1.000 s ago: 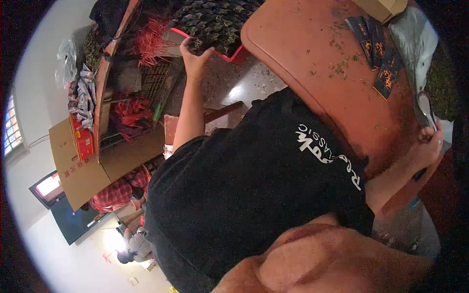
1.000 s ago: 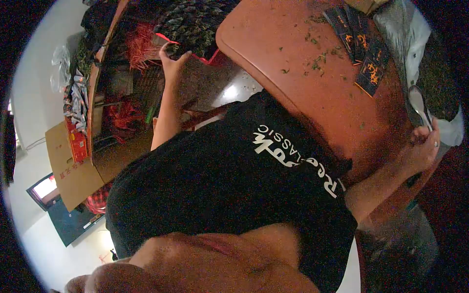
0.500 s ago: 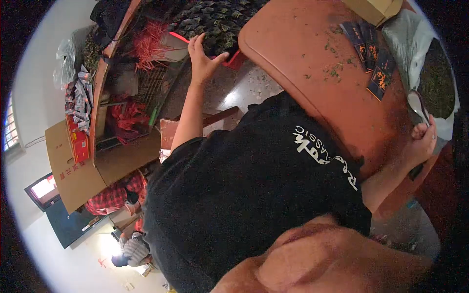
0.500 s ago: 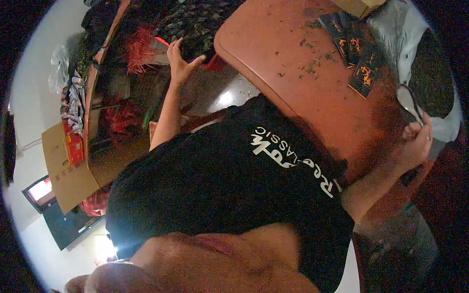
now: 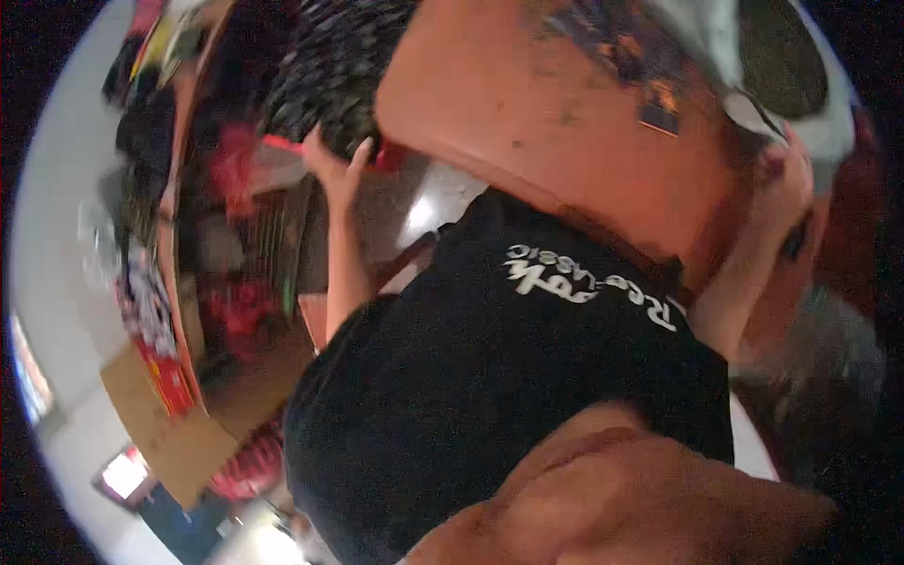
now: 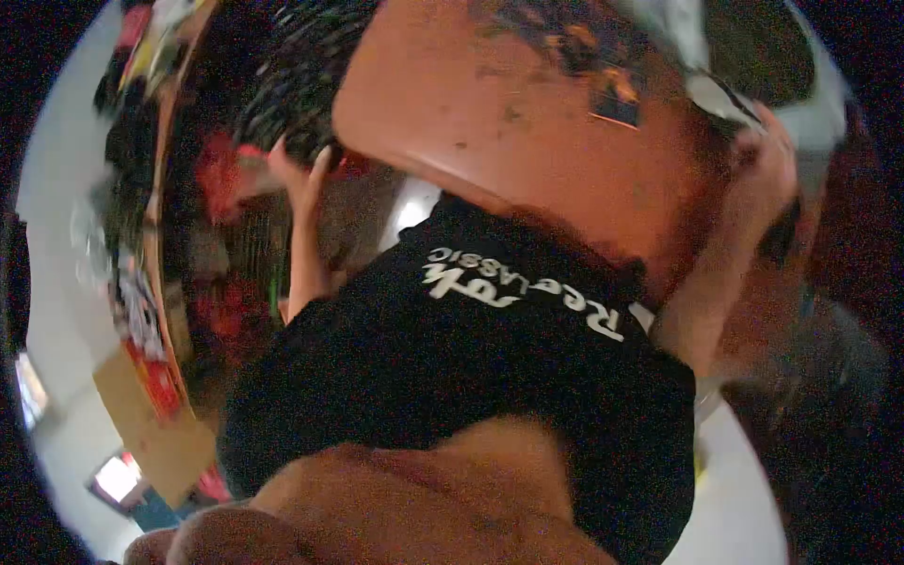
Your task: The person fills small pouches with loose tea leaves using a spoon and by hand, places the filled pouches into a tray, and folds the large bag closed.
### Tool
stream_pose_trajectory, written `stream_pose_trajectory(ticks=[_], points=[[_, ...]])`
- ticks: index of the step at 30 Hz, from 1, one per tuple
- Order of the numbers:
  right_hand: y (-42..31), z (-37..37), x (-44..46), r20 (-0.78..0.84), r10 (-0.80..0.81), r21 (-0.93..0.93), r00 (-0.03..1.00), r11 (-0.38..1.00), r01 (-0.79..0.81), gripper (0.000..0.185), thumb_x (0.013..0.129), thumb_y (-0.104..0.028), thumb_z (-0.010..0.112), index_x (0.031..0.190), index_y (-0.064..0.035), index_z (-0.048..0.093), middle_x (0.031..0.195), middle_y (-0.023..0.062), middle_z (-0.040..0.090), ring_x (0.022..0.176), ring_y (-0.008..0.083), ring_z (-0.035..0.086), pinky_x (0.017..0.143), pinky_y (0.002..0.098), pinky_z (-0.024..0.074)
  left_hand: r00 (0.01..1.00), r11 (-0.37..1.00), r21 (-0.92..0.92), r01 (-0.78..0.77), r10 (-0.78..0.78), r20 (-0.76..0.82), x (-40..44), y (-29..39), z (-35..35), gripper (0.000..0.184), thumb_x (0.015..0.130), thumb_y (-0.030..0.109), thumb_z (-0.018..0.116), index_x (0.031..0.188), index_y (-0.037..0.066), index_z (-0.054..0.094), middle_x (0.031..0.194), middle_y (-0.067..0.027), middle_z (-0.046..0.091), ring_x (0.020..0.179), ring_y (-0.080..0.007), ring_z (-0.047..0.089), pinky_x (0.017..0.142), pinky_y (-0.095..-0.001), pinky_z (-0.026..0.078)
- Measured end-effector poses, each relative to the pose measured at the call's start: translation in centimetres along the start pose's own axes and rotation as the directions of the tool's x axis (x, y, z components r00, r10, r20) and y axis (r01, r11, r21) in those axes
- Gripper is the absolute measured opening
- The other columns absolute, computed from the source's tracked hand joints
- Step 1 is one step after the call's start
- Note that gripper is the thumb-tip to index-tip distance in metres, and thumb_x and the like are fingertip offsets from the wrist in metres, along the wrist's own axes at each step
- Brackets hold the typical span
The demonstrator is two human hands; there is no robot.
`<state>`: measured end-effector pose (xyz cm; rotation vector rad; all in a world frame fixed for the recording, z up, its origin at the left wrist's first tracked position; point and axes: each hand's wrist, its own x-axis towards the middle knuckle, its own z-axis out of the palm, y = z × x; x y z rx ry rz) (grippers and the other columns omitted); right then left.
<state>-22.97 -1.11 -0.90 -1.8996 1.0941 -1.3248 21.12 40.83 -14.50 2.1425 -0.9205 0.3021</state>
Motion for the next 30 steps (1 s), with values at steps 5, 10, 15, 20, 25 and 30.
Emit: stream_pose_trajectory(ticks=[5, 10, 15, 20, 25, 30], points=[[-0.3, 0.1, -0.4, 0.014, 0.211, 0.336, 0.977, 0.920, -0.203, 0.029, 0.100, -0.024, 0.055, 0.113, -0.0026, 0.069, 0.072, -0.0004, 0.060, 0.062, 0.0073, 0.053, 0.053, 0.0221, 0.0397, 0.992, 0.952, 0.300, -0.066, 0.094, -0.080, 1.7, 6.5, -2.9, 0.075, 0.082, 0.032, 0.081, 0.139, -0.002, 0.044, 0.143, -0.0251, 0.039, 0.134, -0.0402, 0.034, 0.110, -0.0533, 0.029], [-0.3, 1.1, -0.9, 0.081, 0.171, 0.446, 0.982, 0.875, -0.189, 0.029, 0.103, -0.024, 0.053, 0.116, -0.0034, 0.068, 0.074, -0.0018, 0.060, 0.063, 0.0045, 0.052, 0.053, 0.0204, 0.0390, 0.925, 0.935, -0.030, -0.353, 0.354, 0.138, 8.3, 17.4, 1.9, 0.035, 0.086, 0.012, 0.074, 0.118, 0.003, 0.064, 0.117, -0.0116, 0.064, 0.111, -0.0285, 0.058, 0.097, -0.0376, 0.045], [0.1, 1.2, -1.3, 0.060, 0.174, 0.335, 0.983, 0.924, -0.184, 0.028, 0.104, -0.023, 0.052, 0.119, -0.0067, 0.068, 0.075, -0.0040, 0.062, 0.065, 0.0022, 0.053, 0.055, 0.0180, 0.0391, 0.762, 0.844, -0.339, -0.416, 0.527, 0.377, 9.6, 28.0, 9.5, 0.037, 0.082, 0.021, 0.075, 0.115, 0.008, 0.064, 0.113, -0.0147, 0.064, 0.107, -0.0342, 0.061, 0.093, -0.0434, 0.048], [-2.2, 1.6, -0.8, 0.041, 0.110, 0.258, 0.993, 0.959, -0.117, 0.026, 0.104, -0.018, 0.049, 0.107, 0.0002, 0.067, 0.069, 0.0002, 0.061, 0.058, 0.0059, 0.054, 0.053, 0.0210, 0.0444, 0.706, 0.814, -0.179, -0.553, 0.572, 0.418, 8.6, 35.9, 15.9, 0.059, 0.083, 0.049, 0.072, 0.125, 0.010, 0.060, 0.119, -0.0159, 0.061, 0.106, -0.0373, 0.062, 0.088, -0.0470, 0.052], [-2.4, 2.0, -1.3, 0.016, 0.047, 0.291, 0.999, 0.955, -0.050, 0.025, 0.103, -0.018, 0.051, 0.105, 0.0009, 0.068, 0.068, 0.0005, 0.061, 0.057, 0.0063, 0.055, 0.053, 0.0211, 0.0450, 0.673, 0.745, 0.022, -0.666, 0.589, 0.448, 8.1, 37.4, 19.0, 0.066, 0.082, 0.060, 0.067, 0.128, 0.013, 0.059, 0.123, -0.0168, 0.060, 0.109, -0.0424, 0.060, 0.089, -0.0510, 0.052], [-3.3, 1.6, -1.3, -0.011, -0.003, 0.246, 1.000, 0.969, 0.006, 0.025, 0.102, -0.017, 0.052, 0.105, 0.0017, 0.068, 0.065, 0.0004, 0.061, 0.058, 0.0065, 0.056, 0.053, 0.0215, 0.0447, 0.594, 0.687, 0.011, -0.726, 0.620, 0.512, 8.0, 37.3, 17.2, 0.058, 0.081, 0.046, 0.074, 0.127, 0.015, 0.059, 0.126, -0.0165, 0.059, 0.111, -0.0411, 0.060, 0.090, -0.0502, 0.052]])
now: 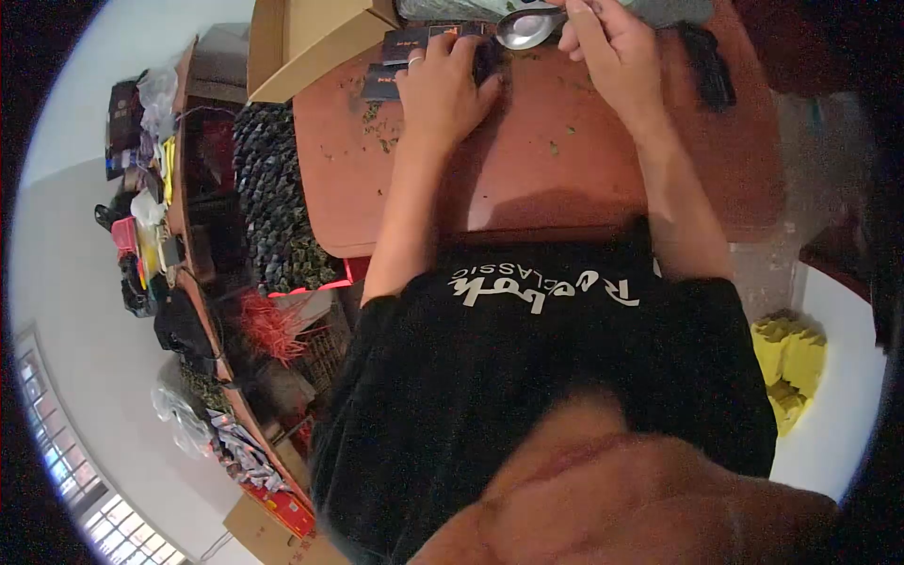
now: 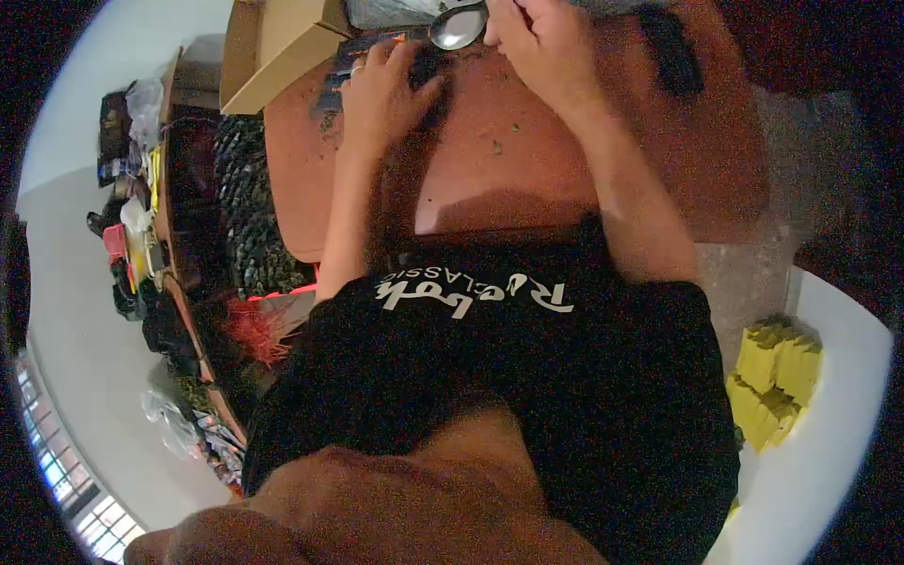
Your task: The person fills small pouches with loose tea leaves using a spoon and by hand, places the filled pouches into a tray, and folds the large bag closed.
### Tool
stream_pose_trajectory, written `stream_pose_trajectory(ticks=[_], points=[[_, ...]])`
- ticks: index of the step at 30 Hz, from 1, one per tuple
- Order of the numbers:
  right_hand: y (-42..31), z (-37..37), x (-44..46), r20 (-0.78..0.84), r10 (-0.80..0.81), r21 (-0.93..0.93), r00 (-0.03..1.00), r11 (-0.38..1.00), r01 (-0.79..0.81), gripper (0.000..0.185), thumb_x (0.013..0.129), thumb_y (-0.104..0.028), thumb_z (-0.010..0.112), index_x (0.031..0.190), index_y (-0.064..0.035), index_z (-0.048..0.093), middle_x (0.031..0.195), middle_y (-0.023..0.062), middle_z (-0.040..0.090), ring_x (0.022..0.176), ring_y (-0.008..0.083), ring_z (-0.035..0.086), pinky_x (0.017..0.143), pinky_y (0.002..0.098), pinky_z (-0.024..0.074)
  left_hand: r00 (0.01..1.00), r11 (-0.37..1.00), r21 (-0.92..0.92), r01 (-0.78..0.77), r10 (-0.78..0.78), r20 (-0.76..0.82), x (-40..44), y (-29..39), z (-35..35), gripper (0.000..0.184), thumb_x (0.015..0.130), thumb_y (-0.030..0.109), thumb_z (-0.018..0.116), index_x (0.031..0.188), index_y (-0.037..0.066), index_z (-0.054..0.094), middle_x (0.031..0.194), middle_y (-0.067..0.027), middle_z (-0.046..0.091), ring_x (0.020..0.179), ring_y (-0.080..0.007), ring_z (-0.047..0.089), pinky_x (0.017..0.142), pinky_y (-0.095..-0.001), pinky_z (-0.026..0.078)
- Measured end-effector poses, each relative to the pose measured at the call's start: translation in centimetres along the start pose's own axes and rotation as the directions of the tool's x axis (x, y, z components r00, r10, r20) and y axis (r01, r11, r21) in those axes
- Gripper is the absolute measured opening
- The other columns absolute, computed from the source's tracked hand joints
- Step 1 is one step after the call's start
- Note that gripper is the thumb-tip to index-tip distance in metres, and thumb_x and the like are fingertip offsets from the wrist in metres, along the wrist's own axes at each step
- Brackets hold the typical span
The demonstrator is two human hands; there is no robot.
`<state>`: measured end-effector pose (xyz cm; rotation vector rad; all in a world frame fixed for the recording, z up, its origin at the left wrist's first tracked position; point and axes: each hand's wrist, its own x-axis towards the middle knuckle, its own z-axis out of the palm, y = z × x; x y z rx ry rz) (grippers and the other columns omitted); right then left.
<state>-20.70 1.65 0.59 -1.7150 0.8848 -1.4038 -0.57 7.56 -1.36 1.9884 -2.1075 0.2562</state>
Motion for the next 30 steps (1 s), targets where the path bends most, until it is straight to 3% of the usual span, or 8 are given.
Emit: stream_pose_trajectory(ticks=[3, 6, 12, 15, 21, 24, 28, 30], points=[[0.4, -0.2, -0.1, -0.008, 0.003, 0.048, 1.000, 0.999, -0.003, 0.024, 0.102, -0.017, 0.052, 0.104, 0.0018, 0.067, 0.065, 0.0001, 0.061, 0.057, 0.0068, 0.056, 0.053, 0.0219, 0.0446, 0.999, 0.947, -0.318, -0.047, 0.038, -0.033, -1.1, -0.9, -0.3, 0.058, 0.074, 0.027, 0.081, 0.127, 0.015, 0.059, 0.129, -0.0162, 0.057, 0.115, -0.0390, 0.058, 0.096, -0.0468, 0.050], [0.0, -0.4, -0.1, -0.036, -0.026, 0.027, 0.999, 0.999, 0.027, 0.024, 0.102, -0.017, 0.052, 0.103, 0.0016, 0.067, 0.065, 0.0000, 0.061, 0.057, 0.0064, 0.056, 0.053, 0.0218, 0.0447, 0.992, 0.906, -0.416, -0.078, 0.027, -0.127, -2.0, -1.0, -0.6, 0.063, 0.067, 0.013, 0.083, 0.125, 0.012, 0.059, 0.129, -0.0176, 0.055, 0.118, -0.0388, 0.054, 0.097, -0.0482, 0.047], [0.2, -0.3, -0.2, -0.033, 0.009, 0.170, 0.999, 0.985, -0.004, 0.024, 0.102, -0.018, 0.052, 0.103, 0.0007, 0.067, 0.064, 0.0000, 0.060, 0.057, 0.0062, 0.056, 0.053, 0.0214, 0.0444, 0.977, 0.838, -0.543, -0.062, -0.061, -0.206, -2.9, -0.6, -1.1, 0.069, 0.066, 0.000, 0.077, 0.131, 0.007, 0.055, 0.131, -0.0143, 0.052, 0.127, -0.0326, 0.047, 0.107, -0.0404, 0.042], [-0.3, -0.2, -0.3, -0.032, 0.015, 0.162, 0.999, 0.987, -0.010, 0.024, 0.102, -0.018, 0.052, 0.102, 0.0007, 0.068, 0.065, 0.0001, 0.061, 0.058, 0.0063, 0.056, 0.053, 0.0212, 0.0443, 0.972, 0.823, -0.561, -0.087, -0.055, -0.231, -2.7, -0.1, -1.1, 0.070, 0.067, 0.000, 0.070, 0.134, 0.005, 0.051, 0.137, -0.0228, 0.040, 0.128, -0.0385, 0.044, 0.109, -0.0419, 0.039], [-1.3, -0.2, -0.7, -0.022, -0.015, 0.097, 1.000, 0.995, 0.017, 0.024, 0.101, -0.018, 0.052, 0.100, 0.0010, 0.067, 0.064, 0.0009, 0.061, 0.057, 0.0070, 0.057, 0.052, 0.0229, 0.0444, 0.959, 0.824, -0.559, -0.092, -0.079, -0.273, -2.7, 1.5, -1.1, 0.069, 0.067, -0.002, 0.068, 0.133, 0.003, 0.051, 0.141, -0.0220, 0.034, 0.127, -0.0371, 0.044, 0.109, -0.0418, 0.039], [-1.1, -0.2, -0.8, 0.048, -0.035, 0.062, 0.998, 0.998, 0.032, 0.026, 0.101, -0.020, 0.053, 0.099, 0.0012, 0.067, 0.063, 0.0013, 0.060, 0.056, 0.0078, 0.057, 0.052, 0.0239, 0.0446, 0.967, 0.819, -0.570, -0.070, -0.084, -0.239, -2.8, 1.9, -0.9, 0.066, 0.067, -0.002, 0.069, 0.131, 0.003, 0.052, 0.139, -0.0221, 0.036, 0.125, -0.0373, 0.046, 0.108, -0.0419, 0.040], [-0.4, -0.1, -1.1, 0.196, 0.050, 0.221, 0.979, 0.971, -0.094, 0.030, 0.101, -0.024, 0.051, 0.098, 0.0015, 0.066, 0.064, 0.0020, 0.062, 0.056, 0.0095, 0.058, 0.052, 0.0254, 0.0459, 0.960, 0.815, -0.563, -0.138, -0.030, -0.279, -2.6, 2.0, -0.2, 0.062, 0.068, 0.000, 0.071, 0.128, 0.005, 0.055, 0.133, -0.0198, 0.046, 0.122, -0.0367, 0.049, 0.106, -0.0432, 0.040], [-0.1, 0.2, -1.3, 0.220, 0.051, 0.226, 0.974, 0.969, -0.101, 0.026, 0.101, -0.024, 0.052, 0.100, -0.0043, 0.068, 0.064, -0.0009, 0.060, 0.057, 0.0065, 0.055, 0.052, 0.0232, 0.0439, 0.958, 0.818, -0.555, -0.152, -0.015, -0.285, -2.5, 2.2, -0.2, 0.061, 0.068, 0.002, 0.073, 0.127, 0.006, 0.056, 0.128, -0.0175, 0.052, 0.120, -0.0363, 0.050, 0.105, -0.0441, 0.040]])
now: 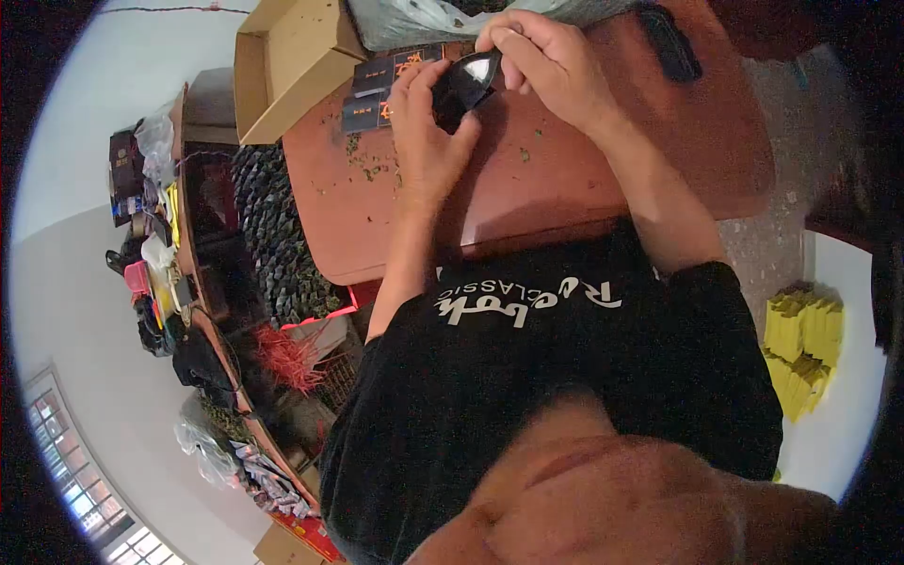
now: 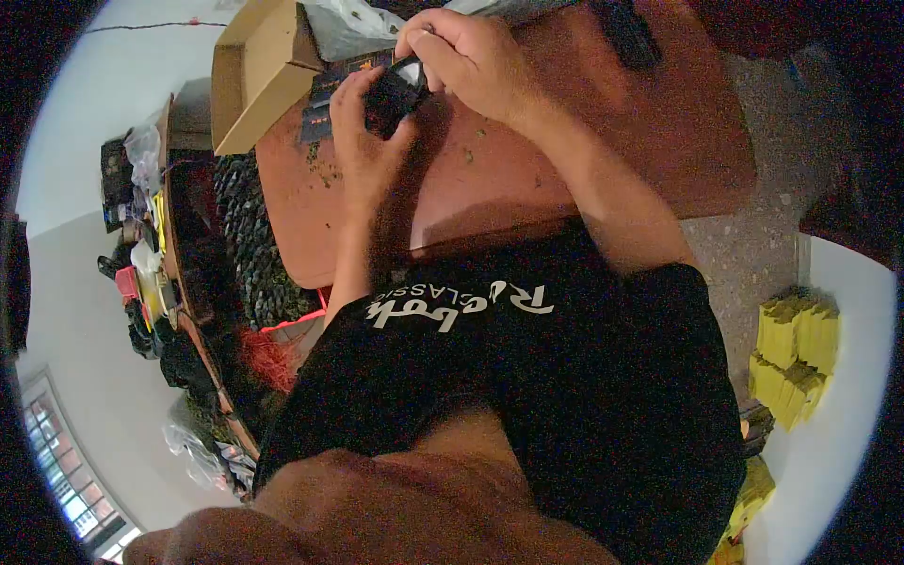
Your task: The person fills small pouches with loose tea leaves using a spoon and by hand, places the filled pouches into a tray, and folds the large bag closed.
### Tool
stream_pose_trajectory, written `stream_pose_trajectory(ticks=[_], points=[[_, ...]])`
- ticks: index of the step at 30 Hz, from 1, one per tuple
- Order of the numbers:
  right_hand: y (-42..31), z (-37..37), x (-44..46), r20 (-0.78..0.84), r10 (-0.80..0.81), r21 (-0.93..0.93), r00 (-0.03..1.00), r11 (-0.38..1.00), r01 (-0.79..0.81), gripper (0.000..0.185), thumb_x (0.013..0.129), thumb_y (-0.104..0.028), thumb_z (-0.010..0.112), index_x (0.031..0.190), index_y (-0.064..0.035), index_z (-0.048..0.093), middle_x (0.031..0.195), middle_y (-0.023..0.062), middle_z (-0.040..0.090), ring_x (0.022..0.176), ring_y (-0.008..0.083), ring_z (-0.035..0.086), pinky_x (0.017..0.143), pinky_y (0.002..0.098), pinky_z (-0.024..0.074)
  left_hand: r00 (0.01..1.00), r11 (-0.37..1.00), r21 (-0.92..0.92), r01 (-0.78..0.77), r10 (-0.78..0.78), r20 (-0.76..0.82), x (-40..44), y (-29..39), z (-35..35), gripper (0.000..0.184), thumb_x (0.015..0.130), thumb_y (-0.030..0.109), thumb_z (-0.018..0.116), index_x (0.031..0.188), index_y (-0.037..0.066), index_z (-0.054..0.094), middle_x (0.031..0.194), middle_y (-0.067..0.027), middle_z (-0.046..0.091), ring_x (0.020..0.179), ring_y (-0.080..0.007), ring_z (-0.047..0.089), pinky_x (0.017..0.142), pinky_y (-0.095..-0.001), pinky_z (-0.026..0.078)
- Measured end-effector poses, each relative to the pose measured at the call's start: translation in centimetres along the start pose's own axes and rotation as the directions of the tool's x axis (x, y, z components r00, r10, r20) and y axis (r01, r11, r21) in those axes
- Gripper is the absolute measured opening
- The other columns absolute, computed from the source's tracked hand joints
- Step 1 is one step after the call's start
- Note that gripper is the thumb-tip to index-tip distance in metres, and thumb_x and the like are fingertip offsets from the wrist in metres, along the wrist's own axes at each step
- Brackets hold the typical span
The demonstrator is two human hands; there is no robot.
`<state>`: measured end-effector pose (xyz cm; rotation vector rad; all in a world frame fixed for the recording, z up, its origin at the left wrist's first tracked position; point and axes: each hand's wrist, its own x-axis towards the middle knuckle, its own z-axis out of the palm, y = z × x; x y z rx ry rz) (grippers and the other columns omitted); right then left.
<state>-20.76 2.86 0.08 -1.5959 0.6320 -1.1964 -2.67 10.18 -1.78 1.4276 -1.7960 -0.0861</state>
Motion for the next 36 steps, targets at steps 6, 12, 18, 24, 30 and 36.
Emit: stream_pose_trajectory(ticks=[6, 12, 18, 24, 30, 36], points=[[-0.6, 0.0, -0.3, 0.026, -0.009, 0.028, 1.000, 1.000, 0.008, 0.024, 0.102, -0.024, 0.050, 0.100, -0.0059, 0.066, 0.064, -0.0035, 0.055, 0.059, 0.0036, 0.052, 0.054, 0.0202, 0.0429, 0.999, 0.996, 0.094, 0.008, -0.005, -0.034, 0.0, 1.1, -0.7, 0.065, 0.070, 0.004, 0.077, 0.131, 0.012, 0.059, 0.124, -0.0143, 0.059, 0.116, -0.0346, 0.053, 0.101, -0.0445, 0.041], [-1.4, -0.3, -0.6, 0.030, -0.081, 0.021, 0.996, 0.997, 0.080, 0.025, 0.103, -0.022, 0.048, 0.102, -0.0054, 0.067, 0.066, -0.0041, 0.054, 0.062, 0.0034, 0.052, 0.057, 0.0202, 0.0441, 0.997, 0.996, 0.092, -0.014, 0.007, 0.080, 0.6, 1.3, -2.2, 0.067, 0.074, 0.002, 0.077, 0.137, 0.009, 0.055, 0.130, -0.0156, 0.059, 0.121, -0.0323, 0.056, 0.103, -0.0399, 0.044], [-0.8, 0.1, -0.4, 0.001, -0.193, -0.123, 0.981, 0.974, 0.192, 0.023, 0.103, -0.020, 0.048, 0.101, -0.0048, 0.066, 0.065, -0.0025, 0.055, 0.060, 0.0047, 0.053, 0.056, 0.0221, 0.0455, 0.994, 0.991, -0.084, 0.105, -0.102, 0.035, 0.1, 1.7, -1.9, 0.075, 0.071, 0.001, 0.075, 0.141, 0.008, 0.049, 0.133, -0.0192, 0.055, 0.126, -0.0375, 0.051, 0.104, -0.0435, 0.044], [-1.2, 0.3, -0.6, 0.064, -0.111, -0.050, 0.992, 0.992, 0.114, 0.024, 0.103, -0.022, 0.048, 0.099, -0.0050, 0.065, 0.064, -0.0023, 0.055, 0.058, 0.0053, 0.053, 0.056, 0.0224, 0.0460, 1.000, 1.000, 0.002, 0.002, -0.002, 0.003, 0.1, 1.9, -1.4, 0.065, 0.069, 0.001, 0.074, 0.130, 0.004, 0.053, 0.127, -0.0202, 0.052, 0.119, -0.0389, 0.052, 0.101, -0.0433, 0.045], [-1.0, 0.0, -0.4, 0.015, -0.026, 0.014, 1.000, 1.000, 0.026, 0.023, 0.100, -0.020, 0.049, 0.095, -0.0053, 0.066, 0.061, 0.0004, 0.060, 0.055, 0.0087, 0.059, 0.054, 0.0264, 0.0476, 0.994, 0.990, 0.123, -0.063, 0.074, -0.083, 0.1, 1.5, -0.8, 0.059, 0.065, 0.005, 0.075, 0.119, 0.003, 0.050, 0.115, -0.0198, 0.051, 0.113, -0.0381, 0.047, 0.100, -0.0462, 0.041], [-0.9, 0.0, -0.4, -0.056, -0.209, -0.193, 0.976, 0.962, 0.195, 0.026, 0.103, -0.023, 0.048, 0.099, -0.0046, 0.065, 0.061, -0.0009, 0.056, 0.058, 0.0049, 0.055, 0.054, 0.0226, 0.0445, 0.996, 0.991, 0.115, -0.061, 0.069, -0.064, 0.0, 0.8, -0.4, 0.057, 0.065, 0.006, 0.073, 0.116, 0.002, 0.049, 0.111, -0.0192, 0.051, 0.109, -0.0380, 0.048, 0.097, -0.0464, 0.041]])
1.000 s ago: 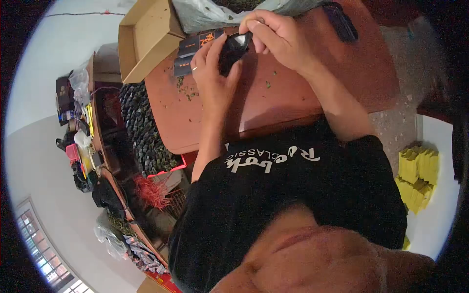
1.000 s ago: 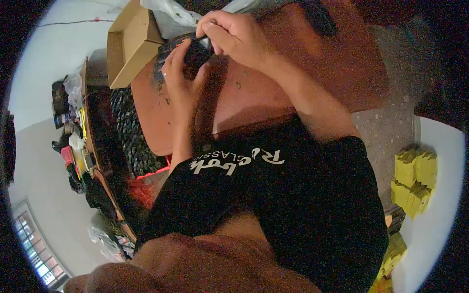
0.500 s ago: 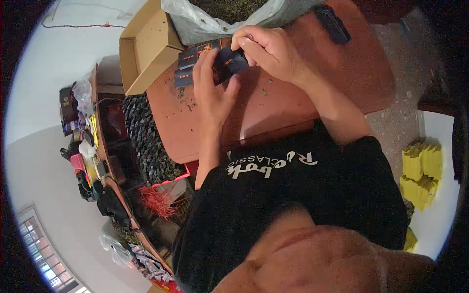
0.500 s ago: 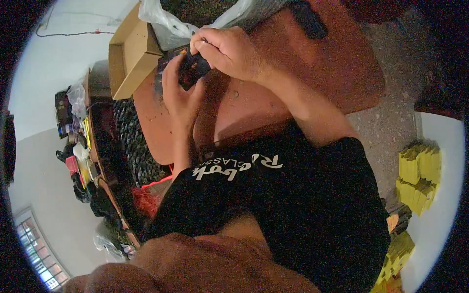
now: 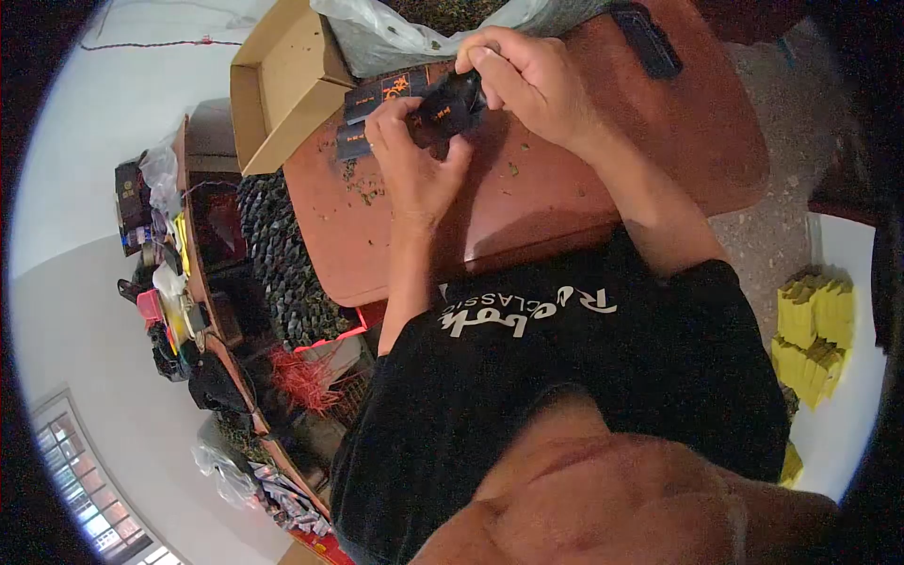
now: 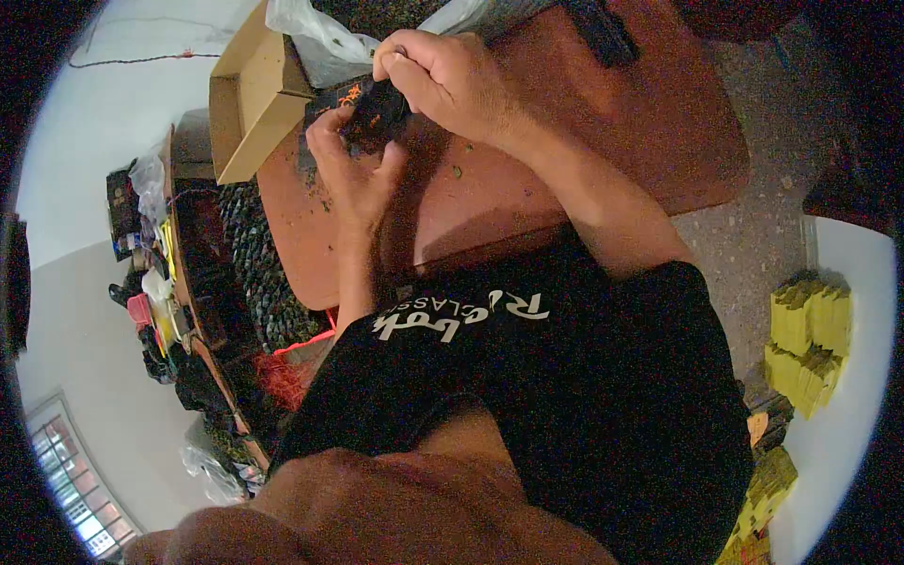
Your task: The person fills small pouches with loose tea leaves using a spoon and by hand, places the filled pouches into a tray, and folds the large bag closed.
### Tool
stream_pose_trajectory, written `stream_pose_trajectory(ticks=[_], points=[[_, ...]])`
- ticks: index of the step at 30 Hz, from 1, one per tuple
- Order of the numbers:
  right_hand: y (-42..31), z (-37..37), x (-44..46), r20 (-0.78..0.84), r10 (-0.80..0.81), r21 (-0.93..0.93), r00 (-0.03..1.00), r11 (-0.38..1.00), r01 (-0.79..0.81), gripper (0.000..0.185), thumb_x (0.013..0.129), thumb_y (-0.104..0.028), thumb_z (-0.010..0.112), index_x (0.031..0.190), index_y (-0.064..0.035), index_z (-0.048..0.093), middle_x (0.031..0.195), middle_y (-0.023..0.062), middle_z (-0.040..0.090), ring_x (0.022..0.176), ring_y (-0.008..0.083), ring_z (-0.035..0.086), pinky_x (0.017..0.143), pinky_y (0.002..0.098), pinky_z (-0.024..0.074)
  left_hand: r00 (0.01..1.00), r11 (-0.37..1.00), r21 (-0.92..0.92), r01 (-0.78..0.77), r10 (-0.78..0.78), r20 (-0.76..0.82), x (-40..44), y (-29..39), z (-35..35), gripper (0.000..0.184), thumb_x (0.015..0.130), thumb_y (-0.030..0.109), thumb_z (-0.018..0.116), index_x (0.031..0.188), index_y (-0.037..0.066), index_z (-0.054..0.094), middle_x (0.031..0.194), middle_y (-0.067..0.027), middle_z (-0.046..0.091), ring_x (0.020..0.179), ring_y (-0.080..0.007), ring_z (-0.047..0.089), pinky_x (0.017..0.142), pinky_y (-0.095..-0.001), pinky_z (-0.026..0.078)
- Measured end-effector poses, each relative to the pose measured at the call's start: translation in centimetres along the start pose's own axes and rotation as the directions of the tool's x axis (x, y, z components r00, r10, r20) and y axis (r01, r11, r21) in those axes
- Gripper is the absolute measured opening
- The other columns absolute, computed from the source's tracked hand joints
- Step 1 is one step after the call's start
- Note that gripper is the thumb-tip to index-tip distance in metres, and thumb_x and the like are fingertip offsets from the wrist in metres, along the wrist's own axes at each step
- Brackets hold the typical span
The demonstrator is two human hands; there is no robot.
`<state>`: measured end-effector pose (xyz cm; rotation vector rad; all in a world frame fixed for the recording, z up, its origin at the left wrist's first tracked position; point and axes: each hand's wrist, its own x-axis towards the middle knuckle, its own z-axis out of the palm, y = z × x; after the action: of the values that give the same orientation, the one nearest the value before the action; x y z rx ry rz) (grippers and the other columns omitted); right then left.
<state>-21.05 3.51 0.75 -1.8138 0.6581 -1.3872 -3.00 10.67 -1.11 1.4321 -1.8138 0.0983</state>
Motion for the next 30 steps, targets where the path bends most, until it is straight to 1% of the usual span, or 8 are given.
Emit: stream_pose_trajectory(ticks=[3, 6, 9, 12, 15, 21, 24, 30], points=[[-0.1, 0.1, 0.1, -0.062, -0.058, -0.024, 0.996, 0.998, 0.057, 0.021, 0.097, -0.020, 0.051, 0.095, -0.0071, 0.066, 0.062, 0.0072, 0.057, 0.056, 0.0115, 0.060, 0.056, 0.0301, 0.0486, 0.998, 0.995, -0.078, 0.056, -0.057, -0.002, -0.2, -0.4, 0.2, 0.056, 0.065, 0.008, 0.072, 0.115, 0.002, 0.049, 0.109, -0.0190, 0.051, 0.106, -0.0376, 0.049, 0.096, -0.0460, 0.042], [-0.6, -0.3, -0.1, 0.020, 0.052, 0.032, 0.998, 0.998, -0.053, 0.021, 0.097, -0.021, 0.051, 0.094, -0.0062, 0.066, 0.060, 0.0055, 0.057, 0.055, 0.0101, 0.059, 0.055, 0.0285, 0.0482, 0.997, 0.994, -0.084, 0.074, -0.075, -0.006, -0.2, -0.5, 0.4, 0.055, 0.065, 0.009, 0.071, 0.115, 0.001, 0.049, 0.108, -0.0191, 0.052, 0.104, -0.0373, 0.049, 0.094, -0.0459, 0.042], [-0.2, 0.0, 0.0, 0.029, 0.143, 0.182, 0.989, 0.973, -0.146, 0.024, 0.098, -0.023, 0.051, 0.093, -0.0062, 0.066, 0.058, 0.0020, 0.056, 0.054, 0.0080, 0.057, 0.053, 0.0263, 0.0461, 0.997, 0.993, -0.090, 0.074, -0.073, 0.005, -0.1, -0.3, 0.4, 0.055, 0.064, 0.009, 0.071, 0.115, 0.000, 0.050, 0.108, -0.0190, 0.052, 0.103, -0.0368, 0.049, 0.094, -0.0452, 0.042], [0.6, 0.3, 0.0, 0.081, 0.187, 0.245, 0.979, 0.948, -0.202, 0.025, 0.099, -0.025, 0.050, 0.093, -0.0068, 0.066, 0.058, -0.0014, 0.055, 0.053, 0.0060, 0.054, 0.051, 0.0245, 0.0435, 1.000, 0.999, -0.034, -0.018, 0.018, 0.016, 0.2, -0.3, 0.7, 0.055, 0.064, 0.008, 0.070, 0.115, 0.000, 0.050, 0.107, -0.0187, 0.052, 0.102, -0.0361, 0.049, 0.092, -0.0444, 0.043], [0.3, 0.1, 0.0, 0.098, 0.209, 0.250, 0.973, 0.941, -0.227, 0.026, 0.100, -0.025, 0.048, 0.093, -0.0074, 0.066, 0.057, -0.0023, 0.053, 0.053, 0.0055, 0.052, 0.050, 0.0242, 0.0420, 1.000, 0.997, -0.075, 0.012, -0.010, 0.015, 0.2, 0.0, 0.9, 0.053, 0.064, 0.006, 0.070, 0.114, 0.001, 0.050, 0.106, -0.0184, 0.052, 0.101, -0.0353, 0.050, 0.089, -0.0433, 0.044], [-0.1, 0.2, 0.0, 0.078, 0.123, 0.236, 0.989, 0.962, -0.138, 0.023, 0.100, -0.021, 0.050, 0.094, -0.0062, 0.066, 0.058, -0.0015, 0.054, 0.053, 0.0057, 0.053, 0.051, 0.0243, 0.0432, 0.995, 0.984, -0.149, 0.099, -0.099, 0.006, 0.3, 0.1, 0.4, 0.049, 0.064, 0.006, 0.069, 0.110, 0.001, 0.053, 0.103, -0.0165, 0.052, 0.096, -0.0339, 0.051, 0.087, -0.0417, 0.045], [-0.4, -0.5, 0.1, 0.050, 0.074, 0.164, 0.996, 0.983, -0.082, 0.021, 0.100, -0.020, 0.051, 0.096, -0.0054, 0.066, 0.059, -0.0007, 0.055, 0.055, 0.0064, 0.055, 0.054, 0.0251, 0.0452, 0.999, 0.982, -0.186, 0.045, -0.049, -0.015, 0.2, -0.9, 0.6, 0.049, 0.064, 0.005, 0.069, 0.110, 0.001, 0.054, 0.102, -0.0159, 0.052, 0.095, -0.0332, 0.052, 0.086, -0.0415, 0.046], [-0.8, -0.5, -0.1, 0.040, 0.052, 0.129, 0.998, 0.990, -0.057, 0.022, 0.101, -0.022, 0.051, 0.098, -0.0059, 0.066, 0.062, 0.0013, 0.058, 0.059, 0.0075, 0.058, 0.058, 0.0257, 0.0473, 0.995, 0.976, -0.202, 0.080, -0.089, -0.034, 0.6, -1.4, 0.5, 0.050, 0.064, 0.004, 0.068, 0.112, 0.000, 0.053, 0.101, -0.0163, 0.052, 0.094, -0.0330, 0.053, 0.084, -0.0406, 0.046]])
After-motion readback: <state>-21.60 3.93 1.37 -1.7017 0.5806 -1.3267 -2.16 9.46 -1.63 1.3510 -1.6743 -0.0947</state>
